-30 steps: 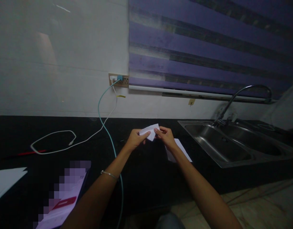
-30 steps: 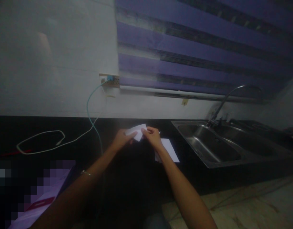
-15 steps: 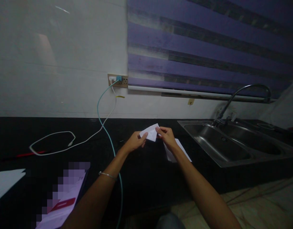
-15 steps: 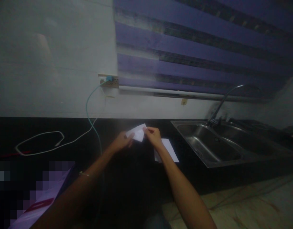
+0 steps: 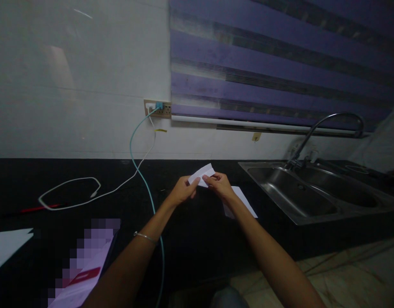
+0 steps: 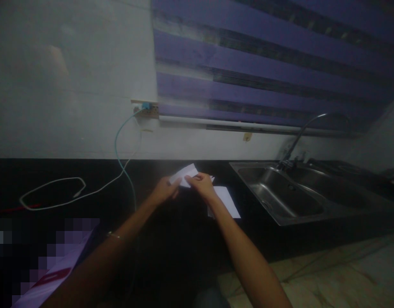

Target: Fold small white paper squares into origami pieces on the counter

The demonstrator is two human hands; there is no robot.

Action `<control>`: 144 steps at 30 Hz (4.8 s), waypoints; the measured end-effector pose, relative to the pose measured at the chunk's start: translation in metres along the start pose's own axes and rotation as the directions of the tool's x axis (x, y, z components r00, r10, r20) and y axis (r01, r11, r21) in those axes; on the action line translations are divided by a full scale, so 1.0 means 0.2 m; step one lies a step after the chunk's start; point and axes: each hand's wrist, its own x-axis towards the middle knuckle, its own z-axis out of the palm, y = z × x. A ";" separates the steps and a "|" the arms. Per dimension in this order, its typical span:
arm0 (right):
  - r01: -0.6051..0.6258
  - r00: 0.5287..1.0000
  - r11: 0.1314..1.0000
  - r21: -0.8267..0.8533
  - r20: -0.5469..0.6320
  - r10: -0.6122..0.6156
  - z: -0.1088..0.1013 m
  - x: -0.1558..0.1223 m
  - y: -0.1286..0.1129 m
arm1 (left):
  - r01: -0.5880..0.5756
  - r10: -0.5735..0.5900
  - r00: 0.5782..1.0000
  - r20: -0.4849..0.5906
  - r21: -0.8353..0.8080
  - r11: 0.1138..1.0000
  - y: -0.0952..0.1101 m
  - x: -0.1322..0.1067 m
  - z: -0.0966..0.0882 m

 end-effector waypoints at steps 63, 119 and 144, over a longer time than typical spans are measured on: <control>0.033 0.972 0.997 -0.069 0.234 -0.016 0.01 -0.02 -0.02 | 0.019 -0.061 0.992 -0.114 -0.341 0.940 -0.02 0.05 0.04; -0.111 0.985 0.954 0.277 0.158 0.068 0.08 -0.03 0.00 | 0.056 -0.057 0.998 0.005 -0.319 0.946 -0.01 0.02 0.07; -0.380 0.903 0.836 0.395 0.352 0.245 0.07 -0.11 -0.11 | 0.082 -0.064 0.997 0.052 -0.705 0.705 -0.04 0.07 -0.04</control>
